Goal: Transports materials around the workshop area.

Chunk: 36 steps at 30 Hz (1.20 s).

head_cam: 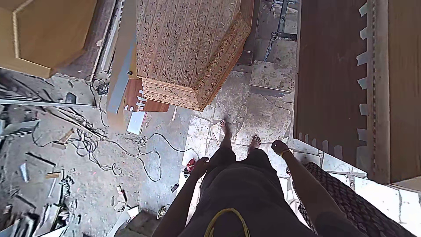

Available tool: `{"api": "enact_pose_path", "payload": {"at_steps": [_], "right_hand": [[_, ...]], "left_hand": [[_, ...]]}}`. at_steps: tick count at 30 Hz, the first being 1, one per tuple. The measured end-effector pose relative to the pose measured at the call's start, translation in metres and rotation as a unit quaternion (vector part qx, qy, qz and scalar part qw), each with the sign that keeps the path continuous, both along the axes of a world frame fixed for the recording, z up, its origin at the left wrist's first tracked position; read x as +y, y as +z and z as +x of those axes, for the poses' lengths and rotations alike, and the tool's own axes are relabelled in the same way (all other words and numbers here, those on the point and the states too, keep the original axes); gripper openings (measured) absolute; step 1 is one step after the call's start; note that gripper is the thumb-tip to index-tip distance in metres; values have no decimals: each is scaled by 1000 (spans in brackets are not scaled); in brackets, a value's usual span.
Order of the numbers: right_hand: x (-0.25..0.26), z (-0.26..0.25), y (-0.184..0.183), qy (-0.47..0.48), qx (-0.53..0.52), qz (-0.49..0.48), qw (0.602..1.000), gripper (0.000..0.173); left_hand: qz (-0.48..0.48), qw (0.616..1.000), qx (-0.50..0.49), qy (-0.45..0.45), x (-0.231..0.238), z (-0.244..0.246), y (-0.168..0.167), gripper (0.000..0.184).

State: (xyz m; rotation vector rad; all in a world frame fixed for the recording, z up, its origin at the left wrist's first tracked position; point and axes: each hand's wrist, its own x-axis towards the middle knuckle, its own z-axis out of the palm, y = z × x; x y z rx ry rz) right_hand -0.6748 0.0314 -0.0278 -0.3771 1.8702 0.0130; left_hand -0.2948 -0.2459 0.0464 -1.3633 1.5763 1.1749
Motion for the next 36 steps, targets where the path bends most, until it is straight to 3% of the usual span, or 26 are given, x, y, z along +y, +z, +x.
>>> {"api": "enact_pose_path", "payload": {"at_steps": [4, 9, 11, 15, 19, 21, 23, 25, 28, 30, 32, 34, 36], "right_hand": [[-37, 11, 12, -56, -6, -7, 998, 38], [-101, 7, 39, -119, 30, -30, 992, 39], [-127, 0, 52, -114, 44, -12, 992, 39], [-160, -25, 44, -157, 70, -26, 985, 37], [-169, -52, -8, -196, 55, 2, 979, 37], [-179, -78, -38, -210, 65, 31, 975, 39], [-191, -109, -67, -246, 103, 59, 962, 46], [-206, -151, -94, -310, 195, 80, 927, 56], [-226, -230, -126, -421, 368, 111, 821, 62], [-234, -287, -146, -480, 445, 132, 744, 63], [-232, -339, -169, -519, 477, 153, 693, 67], [-223, -375, -187, -534, 473, 174, 679, 67], [-216, -397, -199, -533, 441, 177, 700, 68]], "left_hand": [[2, 1000, 15, -23, -52, -3, -36, 45], [74, 996, -48, 17, -156, -60, -52, 45], [123, 990, -70, -18, -178, -84, -50, 44], [182, 974, -67, -116, -190, -150, -49, 45], [184, 965, -16, -184, -161, -205, -80, 46], [154, 973, -10, -174, -146, -240, -97, 49], [134, 987, 5, -94, -134, -275, -116, 48], [134, 990, 12, 42, -122, -313, -148, 43], [161, 950, 16, 268, -114, -380, -188, 46], [146, 922, 40, 357, -117, -427, -211, 52], [156, 893, 67, 418, -125, -473, -234, 66], [168, 860, 68, 477, -128, -513, -247, 78], [170, 842, 53, 508, -132, -547, -253, 81]]}}
